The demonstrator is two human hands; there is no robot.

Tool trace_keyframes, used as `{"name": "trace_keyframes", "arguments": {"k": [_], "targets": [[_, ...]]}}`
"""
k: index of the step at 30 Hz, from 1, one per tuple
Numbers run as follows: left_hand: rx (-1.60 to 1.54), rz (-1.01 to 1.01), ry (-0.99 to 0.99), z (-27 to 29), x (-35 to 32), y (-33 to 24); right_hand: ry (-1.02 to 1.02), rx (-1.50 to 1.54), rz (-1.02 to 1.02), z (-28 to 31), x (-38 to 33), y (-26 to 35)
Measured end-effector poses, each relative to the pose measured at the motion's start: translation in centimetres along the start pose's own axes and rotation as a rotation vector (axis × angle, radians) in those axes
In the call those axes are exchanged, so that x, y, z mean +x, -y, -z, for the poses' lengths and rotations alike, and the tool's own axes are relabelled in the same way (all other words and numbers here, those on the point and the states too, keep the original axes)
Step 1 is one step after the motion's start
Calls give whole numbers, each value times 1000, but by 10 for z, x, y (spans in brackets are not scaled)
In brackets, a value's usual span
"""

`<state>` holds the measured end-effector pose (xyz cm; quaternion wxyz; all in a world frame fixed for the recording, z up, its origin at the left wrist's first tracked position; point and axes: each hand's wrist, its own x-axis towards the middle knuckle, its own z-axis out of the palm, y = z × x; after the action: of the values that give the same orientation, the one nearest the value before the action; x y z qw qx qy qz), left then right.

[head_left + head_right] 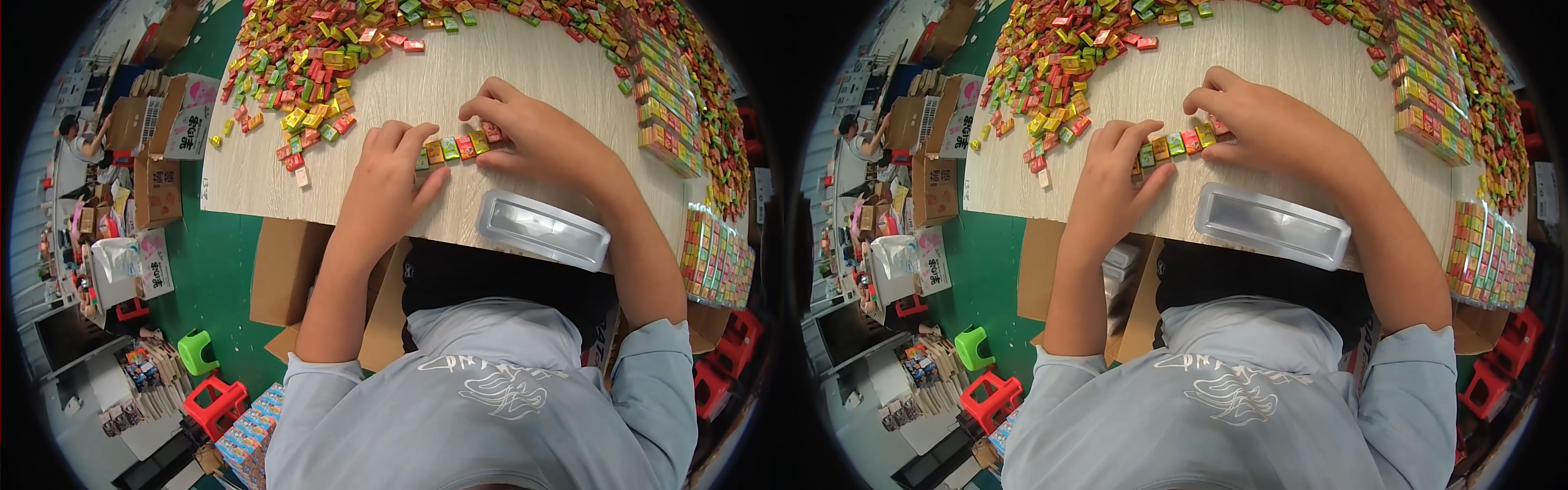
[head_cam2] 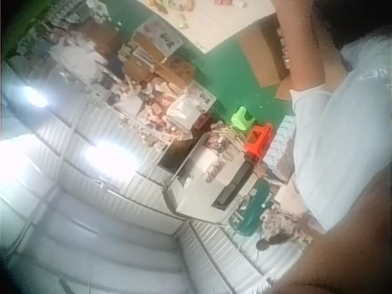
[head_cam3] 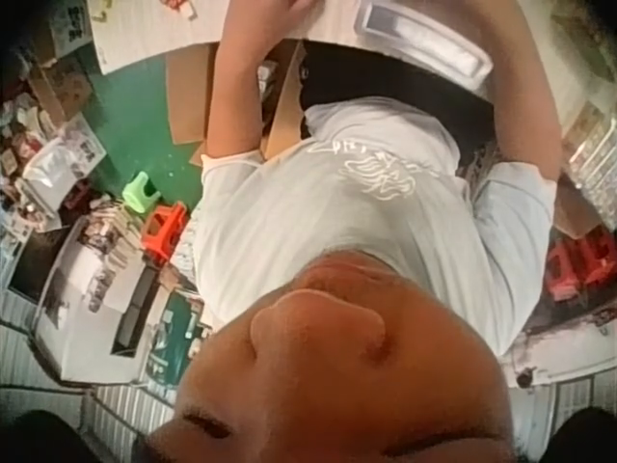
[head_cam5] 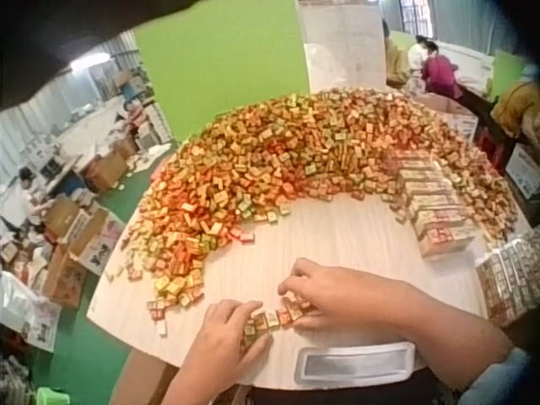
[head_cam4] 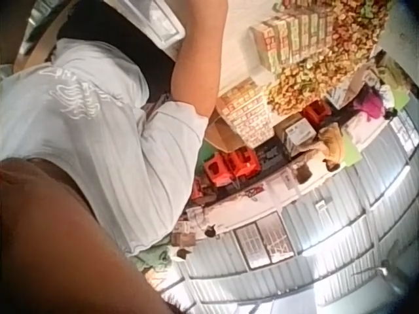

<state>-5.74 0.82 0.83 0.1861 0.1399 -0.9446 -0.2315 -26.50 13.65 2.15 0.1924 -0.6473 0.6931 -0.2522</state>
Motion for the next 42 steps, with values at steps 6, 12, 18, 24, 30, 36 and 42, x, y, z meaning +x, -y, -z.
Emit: {"name": "trace_keyframes", "arguments": {"k": [6,12,18,24,30,36,42], "targets": [[33,30,-14,-7,2,-6,20,62,15,-3,-2,-4],[10,51,16,-5,5,-5,24,36,38,-1,-1,0],[-28,39,17,-1,11,-1,4,24,82,0,-2,1],[-21,20,66,2,15,4,3,-13,41,-3,-3,2],[-104,80,167,11,13,4,19,-23,28,-3,-2,-1],[-140,32,226,21,14,5,-97,-36,42,-8,-3,1],[-135,68,211,17,15,6,-52,-78,118,-8,-2,-4]]}}
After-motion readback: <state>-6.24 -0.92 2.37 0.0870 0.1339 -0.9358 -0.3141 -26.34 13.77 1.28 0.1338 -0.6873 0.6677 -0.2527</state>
